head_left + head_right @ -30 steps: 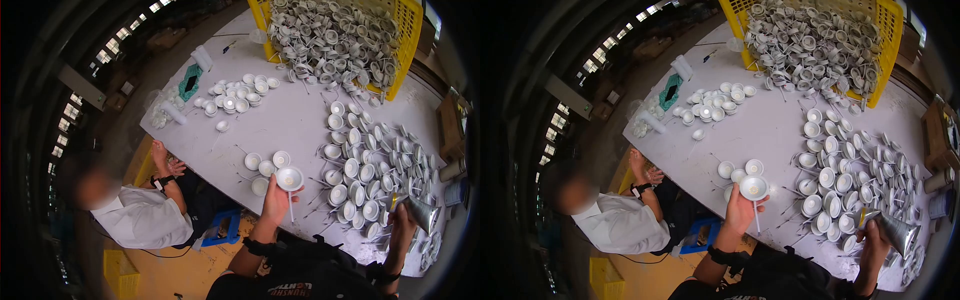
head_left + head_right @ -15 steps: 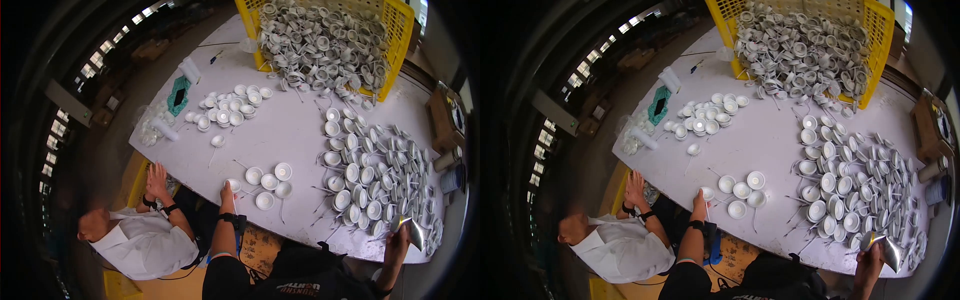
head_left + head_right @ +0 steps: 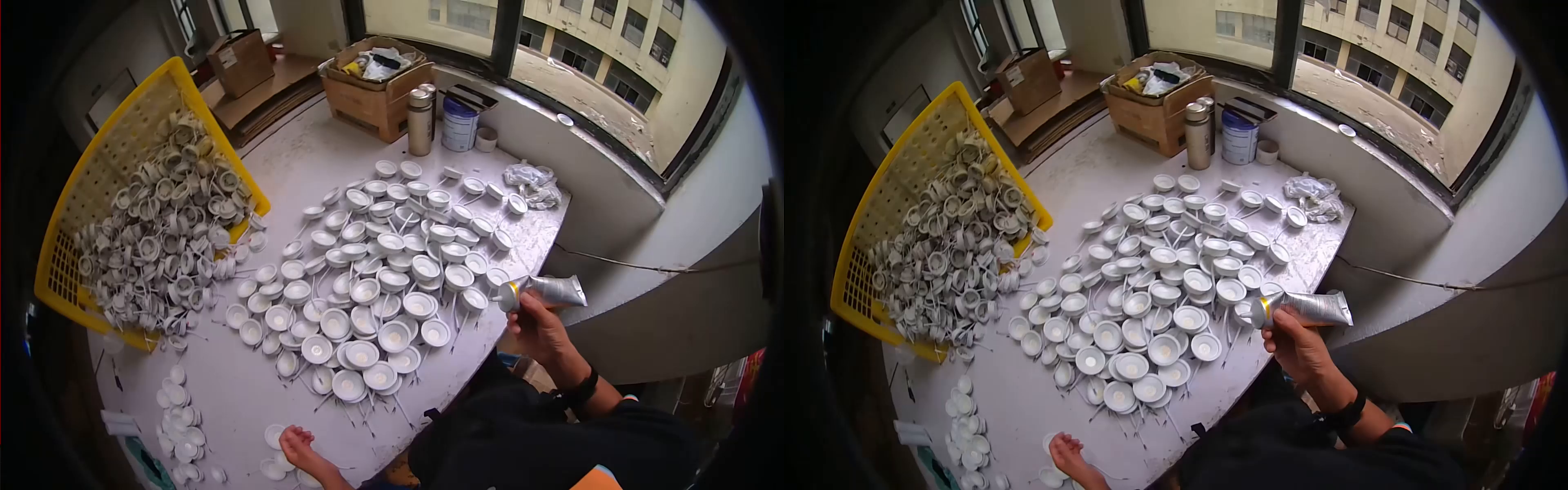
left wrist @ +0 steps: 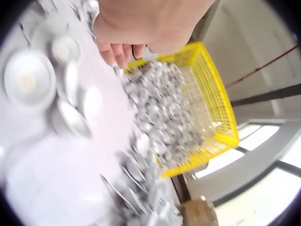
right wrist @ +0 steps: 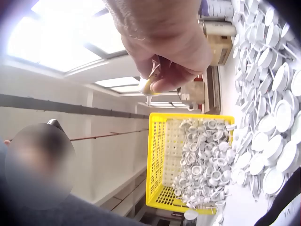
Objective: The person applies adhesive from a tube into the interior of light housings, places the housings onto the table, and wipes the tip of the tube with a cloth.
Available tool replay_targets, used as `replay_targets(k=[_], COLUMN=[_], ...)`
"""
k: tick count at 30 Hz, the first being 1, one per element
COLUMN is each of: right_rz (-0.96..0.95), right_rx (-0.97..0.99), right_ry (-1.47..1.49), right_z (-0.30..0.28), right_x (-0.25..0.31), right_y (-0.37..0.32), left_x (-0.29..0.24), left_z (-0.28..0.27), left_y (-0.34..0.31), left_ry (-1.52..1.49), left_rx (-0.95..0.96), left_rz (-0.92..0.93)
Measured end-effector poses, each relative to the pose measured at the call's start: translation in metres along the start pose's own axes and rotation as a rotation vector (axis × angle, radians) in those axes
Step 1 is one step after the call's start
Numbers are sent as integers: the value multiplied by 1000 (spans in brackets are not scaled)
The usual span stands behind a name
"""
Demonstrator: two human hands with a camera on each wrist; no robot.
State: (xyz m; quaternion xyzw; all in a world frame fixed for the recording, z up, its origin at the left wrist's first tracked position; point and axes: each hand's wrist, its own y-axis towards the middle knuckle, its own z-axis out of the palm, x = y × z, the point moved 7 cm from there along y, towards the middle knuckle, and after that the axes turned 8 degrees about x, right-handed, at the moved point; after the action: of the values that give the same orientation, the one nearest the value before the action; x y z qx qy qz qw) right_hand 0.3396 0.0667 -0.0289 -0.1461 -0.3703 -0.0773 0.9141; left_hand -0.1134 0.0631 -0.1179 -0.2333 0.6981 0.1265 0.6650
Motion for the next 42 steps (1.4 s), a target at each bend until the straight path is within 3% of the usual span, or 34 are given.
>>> replay_targets(k=[2,5,8,12,19,20,22,23,25,27,29,31,34,42], right_rz=[-46,-124,-169,-181,-180,-173,-148,-122,-98,-98,-88,-75,-32,44], right_rx=[-56,-178,-207,-294,-297,-294,-306,-317,-352,-373,-401,-429,-447,-378], right_ry=[50,-15,-28,-49,-13,4,3,13,20,16,-6,-28,-73,-67], right_z=[-36,-94,-147,-224,-300,-304,-311,-319,-334,-346,-355,-360,-365,-363], right_x=[24,68,112,165,209,212,218,215,213,214,217,218,214,200], right_y=[17,50,91,148,235,240,249,251,254,259,263,263,271,292], left_x=[-28,-55,-61,-47,-18,-8,-3,8,18,27,34,26,23,0], left_z=[105,250,378,535,740,755,788,799,813,825,827,827,822,829], left_y=[-22,-66,-97,-120,-120,-126,-147,-153,-163,-159,-148,-145,-143,-155], left_ry=[-35,-16,8,85,494,510,649,658,813,840,831,777,285,121], left_rx=[290,674,908,1067,1117,1134,1173,1189,1127,1138,1122,1113,1228,1336], left_rz=[42,-33,-66,-193,161,152,414,406,615,567,309,285,-216,-493])
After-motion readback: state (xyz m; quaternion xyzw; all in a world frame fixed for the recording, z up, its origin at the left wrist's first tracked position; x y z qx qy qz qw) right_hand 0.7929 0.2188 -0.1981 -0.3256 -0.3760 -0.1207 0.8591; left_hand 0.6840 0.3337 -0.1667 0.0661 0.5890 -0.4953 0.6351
